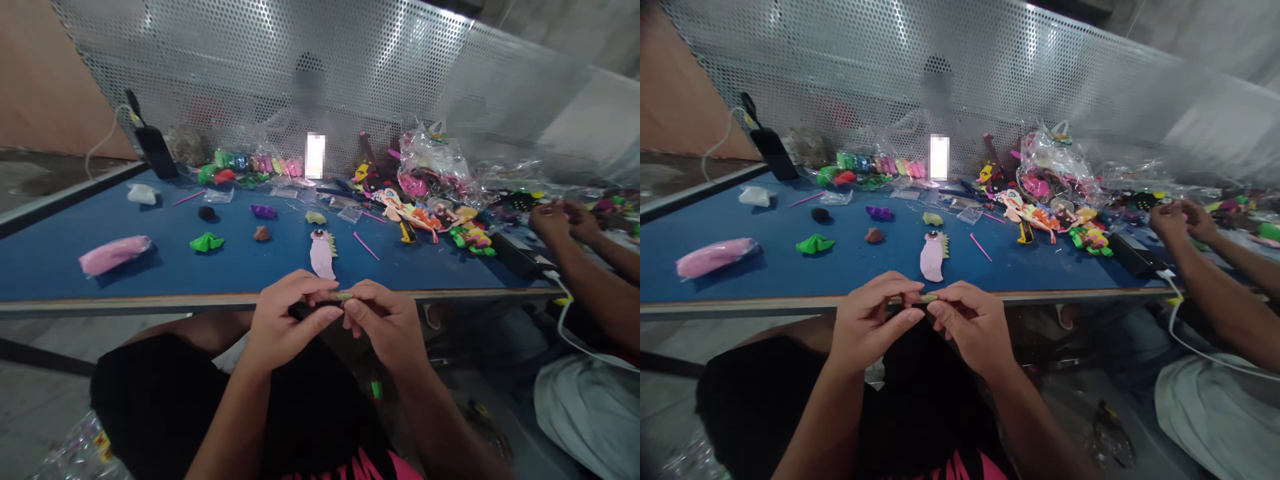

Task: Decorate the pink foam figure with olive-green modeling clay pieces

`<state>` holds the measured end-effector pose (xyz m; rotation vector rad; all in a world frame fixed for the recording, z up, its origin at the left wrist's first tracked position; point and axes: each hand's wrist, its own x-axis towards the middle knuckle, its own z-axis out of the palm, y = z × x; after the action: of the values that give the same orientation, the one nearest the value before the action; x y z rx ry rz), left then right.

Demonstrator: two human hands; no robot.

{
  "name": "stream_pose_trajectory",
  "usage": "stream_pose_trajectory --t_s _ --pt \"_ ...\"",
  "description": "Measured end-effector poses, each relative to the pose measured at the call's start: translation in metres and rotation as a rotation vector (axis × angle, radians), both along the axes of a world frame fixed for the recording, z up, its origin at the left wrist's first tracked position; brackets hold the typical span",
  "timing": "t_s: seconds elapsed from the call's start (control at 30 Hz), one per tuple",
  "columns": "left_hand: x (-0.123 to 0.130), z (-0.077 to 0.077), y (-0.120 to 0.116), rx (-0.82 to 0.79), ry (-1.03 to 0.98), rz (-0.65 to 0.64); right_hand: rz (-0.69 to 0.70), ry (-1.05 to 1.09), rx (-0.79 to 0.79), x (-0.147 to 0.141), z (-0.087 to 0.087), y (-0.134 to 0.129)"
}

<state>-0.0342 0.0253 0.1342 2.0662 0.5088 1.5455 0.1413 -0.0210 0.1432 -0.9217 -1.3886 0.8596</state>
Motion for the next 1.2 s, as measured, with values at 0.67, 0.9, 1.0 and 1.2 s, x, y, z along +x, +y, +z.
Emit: stream_pose_trajectory --t_s 0.67,0.9,1.0,1.2 --pt "-0.006 0.0 0.006 0.225 0.122 0.046 0.3 -0.002 -0.36 0.016 -0.006 0.004" --pt "-0.006 -0.002 0.006 0.243 0.115 0.048 0.256 -0.008 -0.385 0.014 -0.005 0.006" --pt "-0.005 -0.001 0.006 0.227 0.101 0.025 0.255 -0.018 -0.385 0.014 -0.007 0.003" --pt "-0.014 -0.007 0.009 0.102 -0.05 -0.07 0.073 -0.22 -0.228 0.03 0.016 0.024"
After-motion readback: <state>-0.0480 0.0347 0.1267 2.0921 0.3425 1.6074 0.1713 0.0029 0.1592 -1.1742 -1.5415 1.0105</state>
